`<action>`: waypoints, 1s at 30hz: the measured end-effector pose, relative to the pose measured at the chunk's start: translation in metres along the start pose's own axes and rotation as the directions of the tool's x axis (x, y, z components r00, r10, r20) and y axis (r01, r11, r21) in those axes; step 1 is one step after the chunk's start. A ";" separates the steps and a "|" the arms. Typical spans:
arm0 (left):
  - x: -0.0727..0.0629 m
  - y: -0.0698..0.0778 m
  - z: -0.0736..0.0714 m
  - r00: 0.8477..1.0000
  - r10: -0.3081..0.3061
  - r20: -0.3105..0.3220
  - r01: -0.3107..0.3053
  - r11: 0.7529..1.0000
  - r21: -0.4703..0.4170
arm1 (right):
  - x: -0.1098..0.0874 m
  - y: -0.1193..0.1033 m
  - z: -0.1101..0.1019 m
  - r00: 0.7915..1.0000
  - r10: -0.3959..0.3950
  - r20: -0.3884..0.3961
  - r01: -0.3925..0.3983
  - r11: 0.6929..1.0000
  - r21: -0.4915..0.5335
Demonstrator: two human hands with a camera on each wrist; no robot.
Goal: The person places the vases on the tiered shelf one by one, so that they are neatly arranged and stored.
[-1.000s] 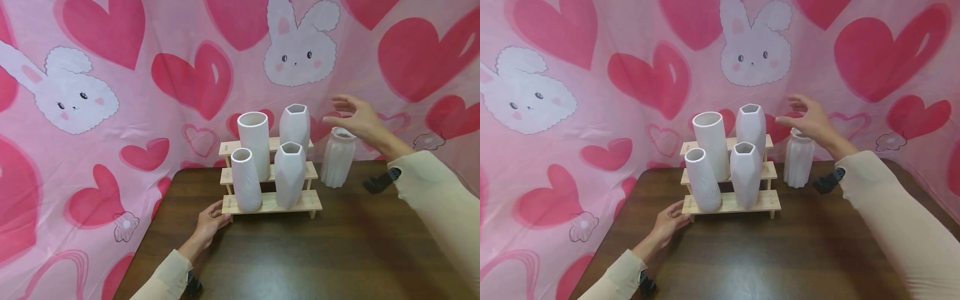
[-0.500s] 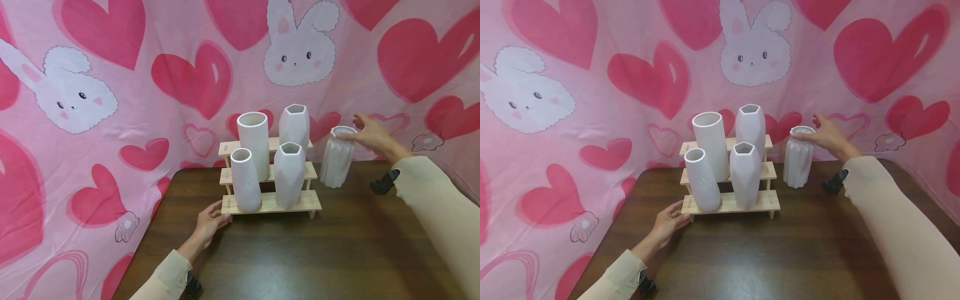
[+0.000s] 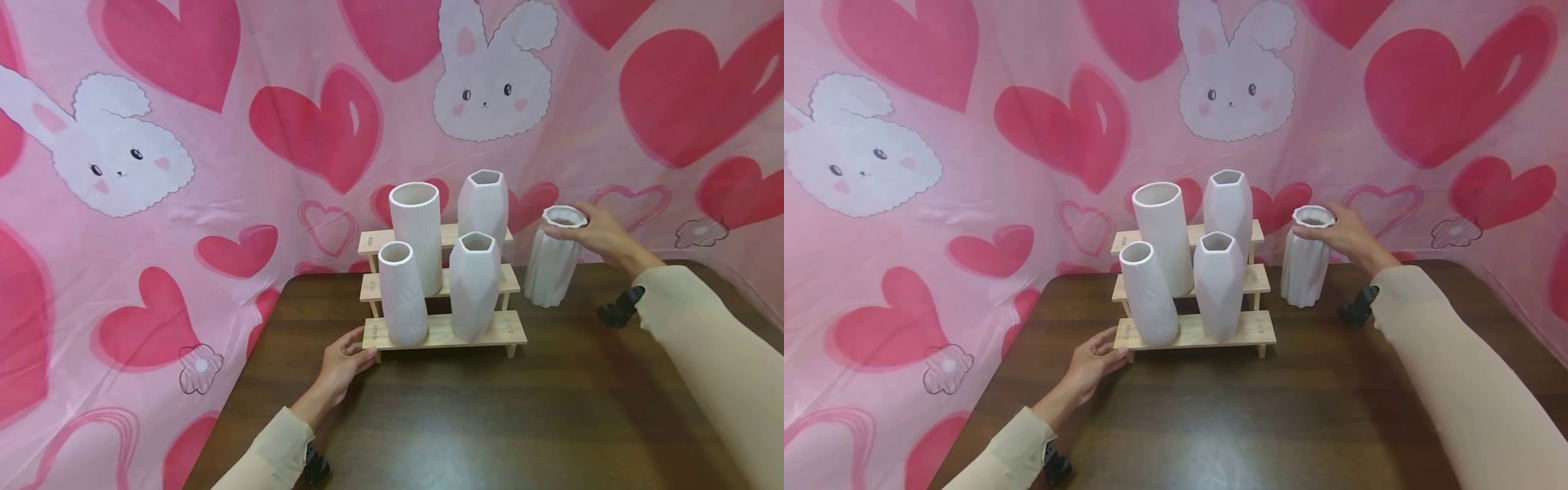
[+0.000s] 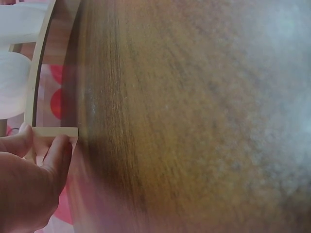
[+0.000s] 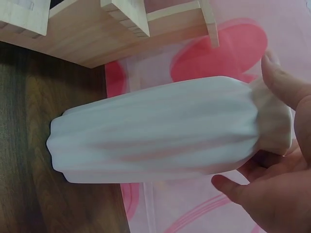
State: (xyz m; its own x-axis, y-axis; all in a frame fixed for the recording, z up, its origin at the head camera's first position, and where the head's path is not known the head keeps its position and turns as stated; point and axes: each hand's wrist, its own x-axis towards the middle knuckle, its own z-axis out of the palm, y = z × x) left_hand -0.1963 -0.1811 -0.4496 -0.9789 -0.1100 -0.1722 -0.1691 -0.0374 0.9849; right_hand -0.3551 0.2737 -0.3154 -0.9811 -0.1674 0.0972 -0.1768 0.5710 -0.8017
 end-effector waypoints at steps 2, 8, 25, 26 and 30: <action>0.000 0.000 0.000 1.000 0.003 0.005 -0.003 1.000 0.003 | -0.001 0.001 0.001 1.000 -0.001 -0.019 0.001 1.000 -0.002; 0.000 0.000 0.001 1.000 -0.011 0.004 0.011 1.000 0.004 | -0.002 0.003 0.000 0.997 -0.009 -0.074 0.007 1.000 -0.028; -0.002 0.001 0.001 1.000 0.000 0.016 0.000 1.000 -0.006 | -0.015 -0.014 -0.024 0.985 0.039 -0.166 -0.048 0.998 -0.050; -0.002 0.001 0.001 1.000 -0.002 0.013 0.002 1.000 -0.010 | -0.015 -0.017 -0.027 0.985 0.039 -0.167 -0.047 0.998 -0.046; -0.002 0.001 0.000 1.000 -0.004 0.006 0.004 1.000 -0.006 | -0.015 -0.029 -0.037 0.988 0.029 -0.155 -0.034 0.999 -0.034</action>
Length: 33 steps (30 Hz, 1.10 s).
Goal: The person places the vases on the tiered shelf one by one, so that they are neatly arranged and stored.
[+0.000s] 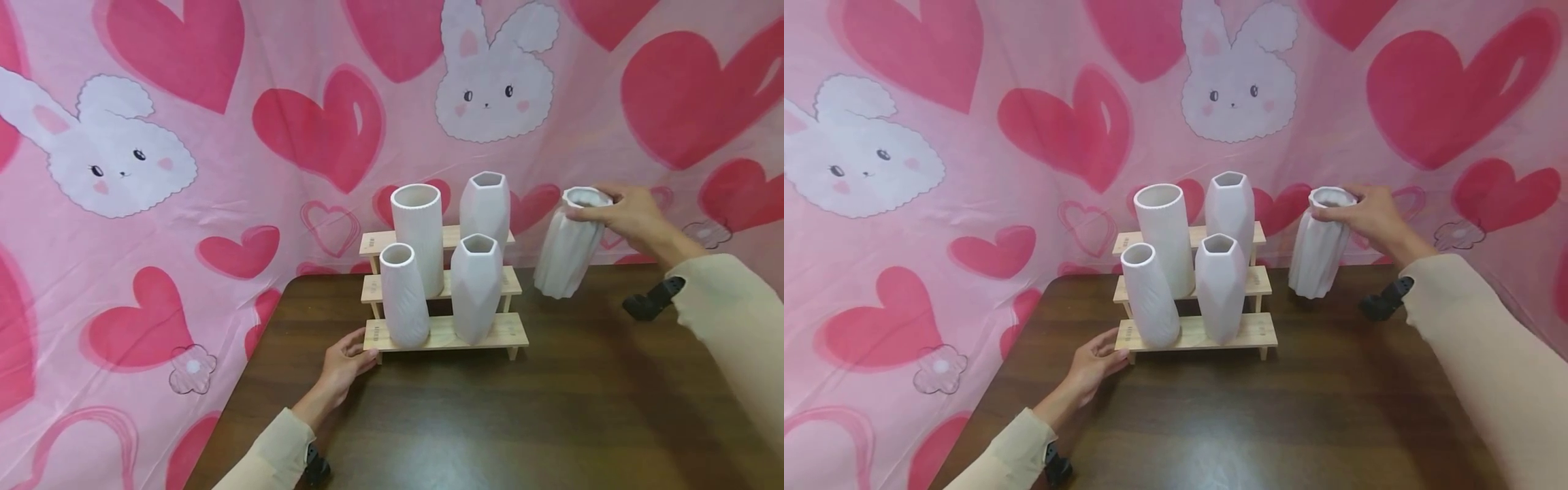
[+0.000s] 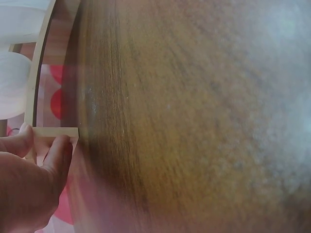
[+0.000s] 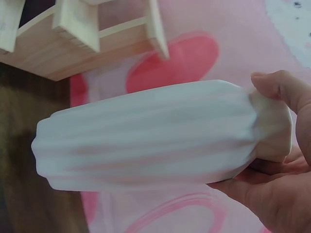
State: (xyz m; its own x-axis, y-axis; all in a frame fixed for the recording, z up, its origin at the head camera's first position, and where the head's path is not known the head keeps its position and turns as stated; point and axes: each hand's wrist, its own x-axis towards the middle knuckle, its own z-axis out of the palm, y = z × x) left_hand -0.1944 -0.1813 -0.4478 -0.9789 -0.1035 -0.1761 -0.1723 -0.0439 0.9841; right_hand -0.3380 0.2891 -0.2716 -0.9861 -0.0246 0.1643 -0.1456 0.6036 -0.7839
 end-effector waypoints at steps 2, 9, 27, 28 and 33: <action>0.000 0.000 0.000 1.000 -0.008 -0.005 0.008 1.000 0.003 | -0.001 -0.007 -0.006 1.000 0.004 0.008 -0.004 1.000 0.007; 0.003 -0.001 -0.001 1.000 0.001 0.008 -0.001 1.000 0.013 | -0.002 -0.034 -0.031 0.999 0.042 0.031 -0.041 0.999 -0.010; 0.001 0.001 0.001 1.000 0.000 0.012 0.000 1.000 0.006 | 0.021 -0.094 -0.062 0.997 0.071 0.039 -0.076 0.987 0.138; 0.001 0.001 0.001 1.000 0.000 0.010 0.000 1.000 0.004 | 0.023 -0.099 -0.062 0.998 0.060 0.035 -0.065 0.987 0.149; 0.001 0.003 0.004 1.000 -0.007 -0.004 0.007 1.000 0.003 | 0.035 -0.120 -0.057 0.999 0.012 0.044 -0.020 0.979 0.204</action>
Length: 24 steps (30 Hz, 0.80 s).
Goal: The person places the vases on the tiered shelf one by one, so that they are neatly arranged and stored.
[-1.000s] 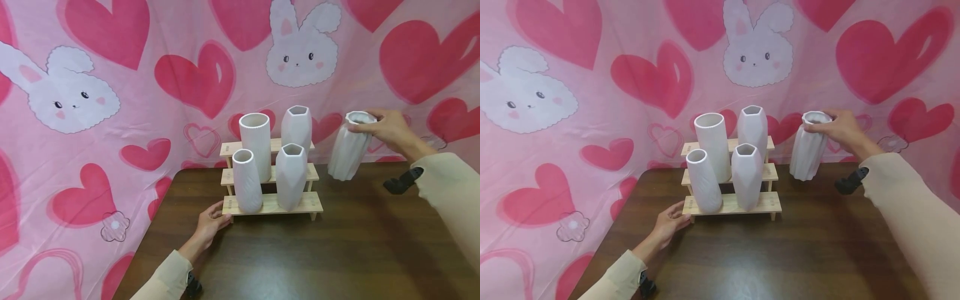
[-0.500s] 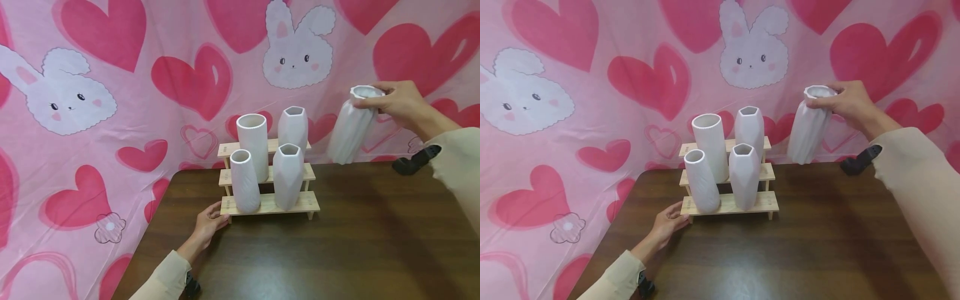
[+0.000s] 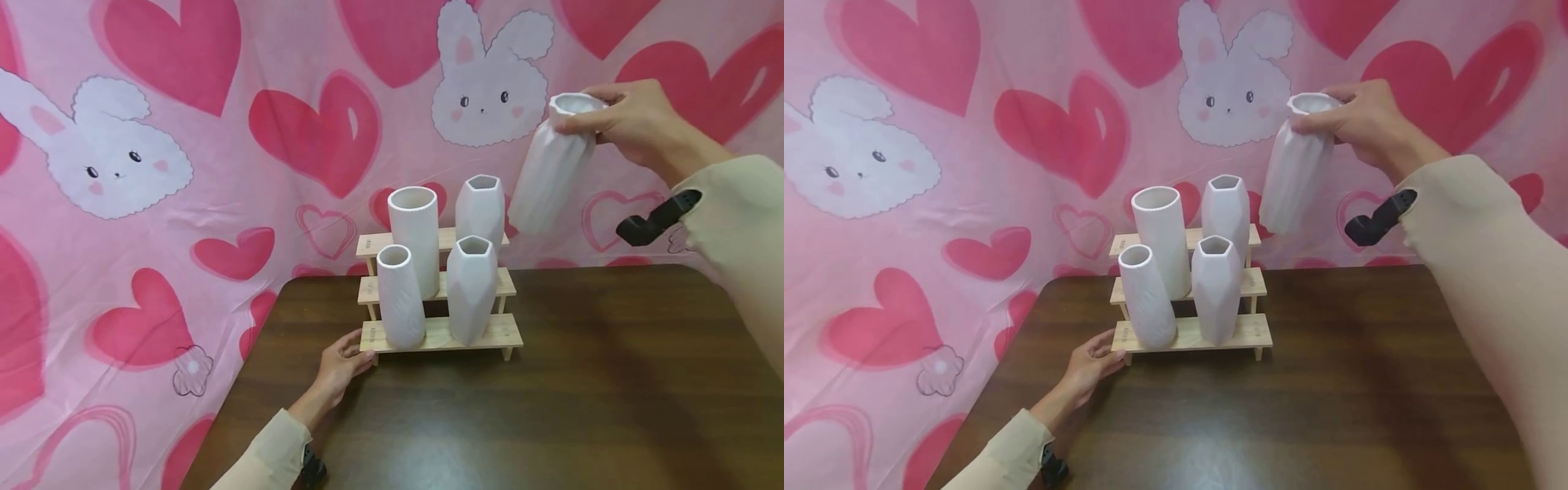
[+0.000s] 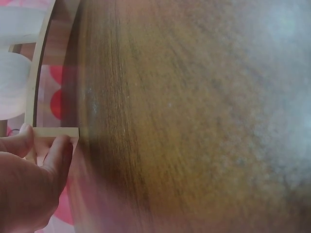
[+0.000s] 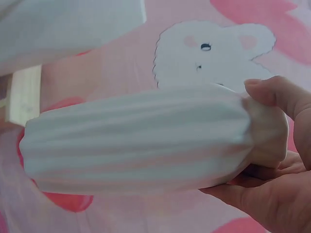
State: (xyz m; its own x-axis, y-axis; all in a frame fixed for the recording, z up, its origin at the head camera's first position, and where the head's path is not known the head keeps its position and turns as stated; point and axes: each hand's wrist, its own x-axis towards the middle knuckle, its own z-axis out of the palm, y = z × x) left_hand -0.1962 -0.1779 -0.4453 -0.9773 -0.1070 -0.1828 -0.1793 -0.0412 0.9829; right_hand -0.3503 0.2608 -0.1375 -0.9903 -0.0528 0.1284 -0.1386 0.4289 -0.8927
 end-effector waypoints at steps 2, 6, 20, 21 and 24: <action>0.000 -0.001 0.000 1.000 -0.001 0.001 0.001 1.000 0.006 | 0.003 -0.007 0.005 1.000 -0.015 0.005 0.015 1.000 0.007; 0.000 -0.002 -0.001 1.000 -0.007 -0.006 0.007 1.000 0.006 | 0.008 -0.020 0.019 0.999 -0.046 0.012 0.046 0.999 -0.010; 0.000 -0.002 0.001 1.000 0.024 0.008 -0.024 0.999 0.021 | 0.026 -0.056 0.064 0.995 -0.100 0.005 0.100 0.995 0.026; 0.000 -0.002 0.001 1.000 0.029 0.009 -0.029 0.999 0.026 | 0.027 -0.058 0.067 0.994 -0.105 0.010 0.104 0.994 0.040; 0.001 -0.002 0.000 1.000 0.023 0.005 -0.023 0.999 0.038 | 0.028 -0.064 0.080 0.992 -0.121 0.020 0.119 0.990 0.074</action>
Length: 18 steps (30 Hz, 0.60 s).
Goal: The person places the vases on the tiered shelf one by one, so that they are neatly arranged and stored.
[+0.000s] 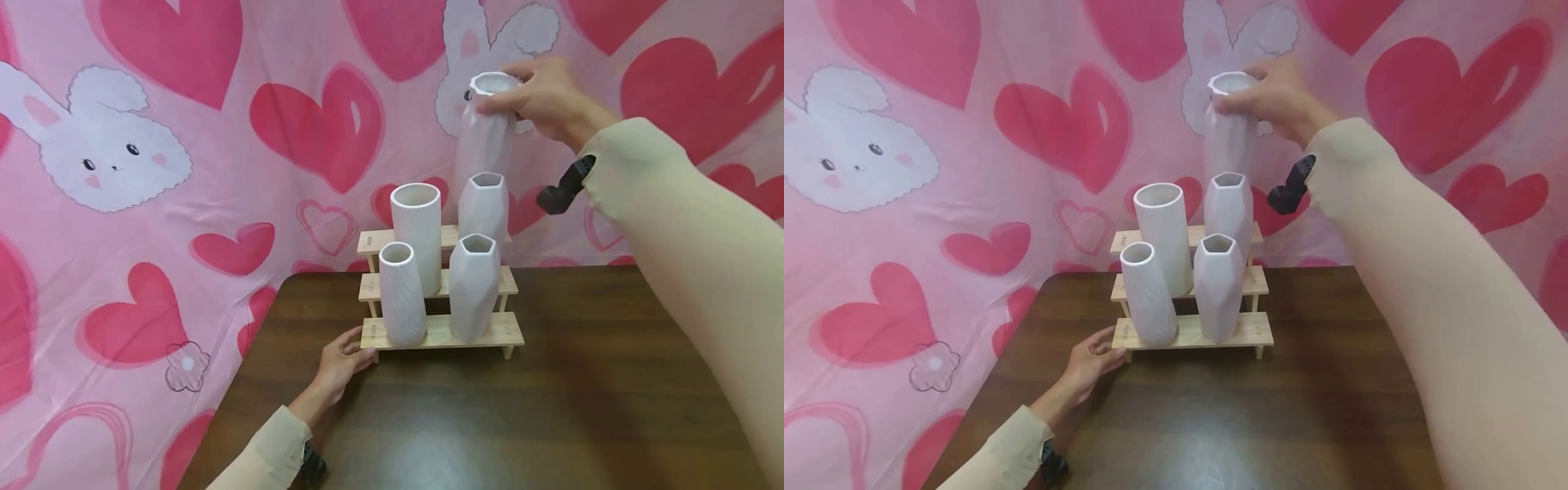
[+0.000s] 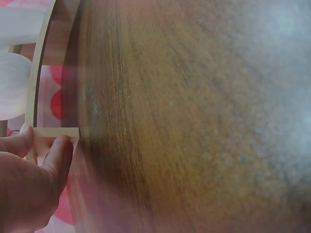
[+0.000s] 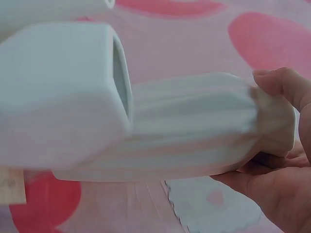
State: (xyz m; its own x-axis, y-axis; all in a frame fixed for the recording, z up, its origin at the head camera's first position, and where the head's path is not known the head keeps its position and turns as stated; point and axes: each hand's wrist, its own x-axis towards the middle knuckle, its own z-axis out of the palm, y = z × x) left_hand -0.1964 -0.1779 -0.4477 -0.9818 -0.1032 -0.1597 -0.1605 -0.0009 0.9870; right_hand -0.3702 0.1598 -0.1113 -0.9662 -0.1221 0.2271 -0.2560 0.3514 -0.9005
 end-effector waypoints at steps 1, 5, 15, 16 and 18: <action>0.000 0.000 0.000 1.000 -0.001 0.002 0.001 1.000 0.003 | 0.001 -0.001 0.005 1.000 -0.007 0.010 0.007 1.000 0.026; 0.000 0.000 0.001 1.000 -0.001 0.004 0.001 1.000 0.003 | 0.003 -0.006 0.023 0.999 -0.025 0.048 0.019 0.993 0.117; -0.001 -0.002 0.003 1.000 -0.011 0.000 0.011 1.000 -0.008 | 0.000 -0.001 0.055 0.989 -0.007 0.147 0.009 1.000 -0.016; -0.001 -0.002 0.003 1.000 -0.010 0.000 0.010 1.000 -0.008 | 0.000 0.000 0.057 0.987 -0.006 0.161 0.012 0.999 -0.039; -0.001 -0.001 0.003 1.000 -0.007 -0.002 0.007 1.000 -0.008 | 0.000 0.002 0.061 0.983 -0.003 0.181 0.015 0.998 -0.067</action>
State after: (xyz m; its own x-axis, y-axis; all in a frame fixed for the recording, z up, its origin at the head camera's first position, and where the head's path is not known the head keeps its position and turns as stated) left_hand -0.1952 -0.1751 -0.4489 -0.9805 -0.1051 -0.1662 -0.1661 -0.0099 0.9861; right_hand -0.3686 0.1038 -0.1356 -0.9440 -0.2891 0.1587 -0.2721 0.4110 -0.8701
